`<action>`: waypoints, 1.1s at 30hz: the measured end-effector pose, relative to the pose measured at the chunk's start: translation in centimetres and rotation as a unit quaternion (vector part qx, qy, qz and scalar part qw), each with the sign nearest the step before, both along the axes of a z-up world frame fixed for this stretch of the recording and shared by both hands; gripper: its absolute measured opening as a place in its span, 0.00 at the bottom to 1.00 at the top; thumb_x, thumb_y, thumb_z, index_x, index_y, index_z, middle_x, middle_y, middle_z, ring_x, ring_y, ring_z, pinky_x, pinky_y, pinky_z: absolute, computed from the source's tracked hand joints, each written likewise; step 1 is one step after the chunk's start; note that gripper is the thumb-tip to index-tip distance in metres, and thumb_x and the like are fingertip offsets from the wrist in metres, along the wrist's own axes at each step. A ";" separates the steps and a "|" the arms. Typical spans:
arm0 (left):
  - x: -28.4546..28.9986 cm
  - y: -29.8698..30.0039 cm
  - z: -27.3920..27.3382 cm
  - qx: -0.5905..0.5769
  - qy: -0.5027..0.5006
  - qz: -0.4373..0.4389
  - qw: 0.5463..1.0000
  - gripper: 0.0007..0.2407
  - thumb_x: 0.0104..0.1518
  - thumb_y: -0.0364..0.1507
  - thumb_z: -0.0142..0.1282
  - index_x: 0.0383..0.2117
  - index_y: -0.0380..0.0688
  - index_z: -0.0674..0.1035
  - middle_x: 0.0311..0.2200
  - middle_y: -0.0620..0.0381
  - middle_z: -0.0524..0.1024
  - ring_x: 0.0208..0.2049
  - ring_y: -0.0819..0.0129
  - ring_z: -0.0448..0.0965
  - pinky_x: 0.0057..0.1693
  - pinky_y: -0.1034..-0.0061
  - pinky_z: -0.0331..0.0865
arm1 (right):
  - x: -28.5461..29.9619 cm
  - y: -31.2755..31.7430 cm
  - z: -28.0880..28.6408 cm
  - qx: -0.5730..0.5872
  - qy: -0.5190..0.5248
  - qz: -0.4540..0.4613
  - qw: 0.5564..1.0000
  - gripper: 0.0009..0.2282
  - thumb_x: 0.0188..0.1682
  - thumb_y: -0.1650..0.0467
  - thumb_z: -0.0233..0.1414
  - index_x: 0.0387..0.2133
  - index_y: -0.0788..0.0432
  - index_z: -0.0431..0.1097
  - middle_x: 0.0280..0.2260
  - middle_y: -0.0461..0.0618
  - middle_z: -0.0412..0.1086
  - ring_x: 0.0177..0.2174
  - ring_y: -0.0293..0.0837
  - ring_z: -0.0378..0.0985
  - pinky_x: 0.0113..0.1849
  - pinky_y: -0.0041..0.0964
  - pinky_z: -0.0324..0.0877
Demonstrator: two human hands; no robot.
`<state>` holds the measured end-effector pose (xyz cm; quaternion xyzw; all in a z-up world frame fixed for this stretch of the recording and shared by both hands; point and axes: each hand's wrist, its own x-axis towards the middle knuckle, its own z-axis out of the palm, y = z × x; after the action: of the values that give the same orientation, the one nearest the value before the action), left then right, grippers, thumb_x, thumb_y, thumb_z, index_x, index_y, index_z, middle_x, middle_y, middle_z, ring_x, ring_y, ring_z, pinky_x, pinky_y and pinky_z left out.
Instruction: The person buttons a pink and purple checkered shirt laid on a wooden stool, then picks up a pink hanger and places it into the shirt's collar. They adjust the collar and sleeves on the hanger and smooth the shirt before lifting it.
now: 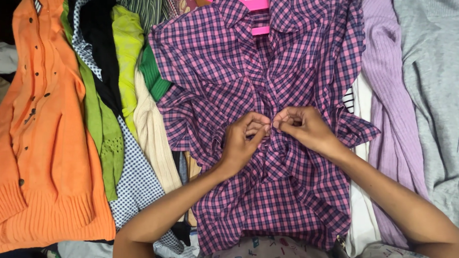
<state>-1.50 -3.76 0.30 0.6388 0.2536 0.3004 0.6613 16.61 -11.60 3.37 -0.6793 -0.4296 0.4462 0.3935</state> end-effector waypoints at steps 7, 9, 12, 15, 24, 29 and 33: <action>0.0 0.2 0.4 0.158 0.030 0.006 0.987 0.05 0.58 0.16 0.56 0.39 0.33 0.79 0.30 0.49 0.75 0.32 0.55 0.85 0.38 0.68 0.81 | 0.3 -0.2 -0.9 0.006 -0.005 0.004 1.000 0.06 0.44 0.76 0.56 0.33 0.59 0.80 0.24 0.48 0.79 0.27 0.38 0.78 0.32 0.31 0.71; -0.1 0.1 -0.3 0.237 0.060 0.017 0.970 0.05 0.58 0.19 0.59 0.39 0.37 0.80 0.29 0.53 0.76 0.31 0.56 0.84 0.38 0.69 0.80 | 0.4 -0.2 -0.9 0.011 -0.008 0.008 1.000 0.07 0.44 0.77 0.55 0.33 0.58 0.80 0.24 0.47 0.79 0.27 0.37 0.79 0.32 0.30 0.71; 0.1 -0.2 -0.2 0.303 0.046 0.017 0.952 0.05 0.60 0.21 0.58 0.39 0.38 0.81 0.31 0.52 0.76 0.33 0.57 0.83 0.39 0.71 0.79 | 0.6 -0.3 -1.6 0.033 -0.007 0.009 0.999 0.08 0.44 0.77 0.55 0.34 0.58 0.80 0.23 0.47 0.79 0.27 0.35 0.78 0.30 0.28 0.68; 0.2 0.0 -0.9 0.383 0.052 0.027 0.922 0.05 0.60 0.22 0.58 0.40 0.39 0.81 0.34 0.53 0.77 0.34 0.58 0.83 0.40 0.72 0.79 | 0.7 -0.3 -1.7 0.054 -0.030 0.017 0.998 0.08 0.43 0.77 0.55 0.34 0.58 0.80 0.23 0.47 0.79 0.27 0.34 0.78 0.30 0.27 0.67; 0.0 0.2 -0.5 0.442 0.045 0.028 0.896 0.04 0.61 0.21 0.56 0.39 0.38 0.80 0.35 0.51 0.75 0.37 0.54 0.82 0.41 0.68 0.78 | 0.1 -0.2 -0.7 0.080 -0.021 0.014 0.996 0.06 0.49 0.74 0.53 0.33 0.58 0.80 0.22 0.48 0.78 0.25 0.32 0.71 0.28 0.26 0.61; 0.1 0.3 -0.6 0.439 0.043 0.033 0.897 0.02 0.61 0.21 0.56 0.36 0.37 0.79 0.35 0.51 0.75 0.37 0.53 0.82 0.41 0.68 0.78 | 0.1 -0.1 -0.3 0.078 -0.011 0.015 0.997 0.05 0.48 0.72 0.56 0.34 0.58 0.80 0.23 0.48 0.79 0.25 0.32 0.72 0.27 0.24 0.59; 0.1 0.2 -0.2 0.421 0.035 0.038 0.905 0.02 0.61 0.20 0.54 0.37 0.37 0.78 0.33 0.49 0.75 0.37 0.51 0.82 0.41 0.67 0.78 | 0.2 0.0 -0.7 0.079 -0.002 0.021 0.997 0.09 0.41 0.74 0.62 0.36 0.60 0.79 0.28 0.49 0.81 0.27 0.34 0.79 0.26 0.22 0.61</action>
<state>-1.39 -3.59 0.15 0.8579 0.1507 0.3818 0.3091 16.85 -11.63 2.65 -0.6378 -0.4783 0.4183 0.4354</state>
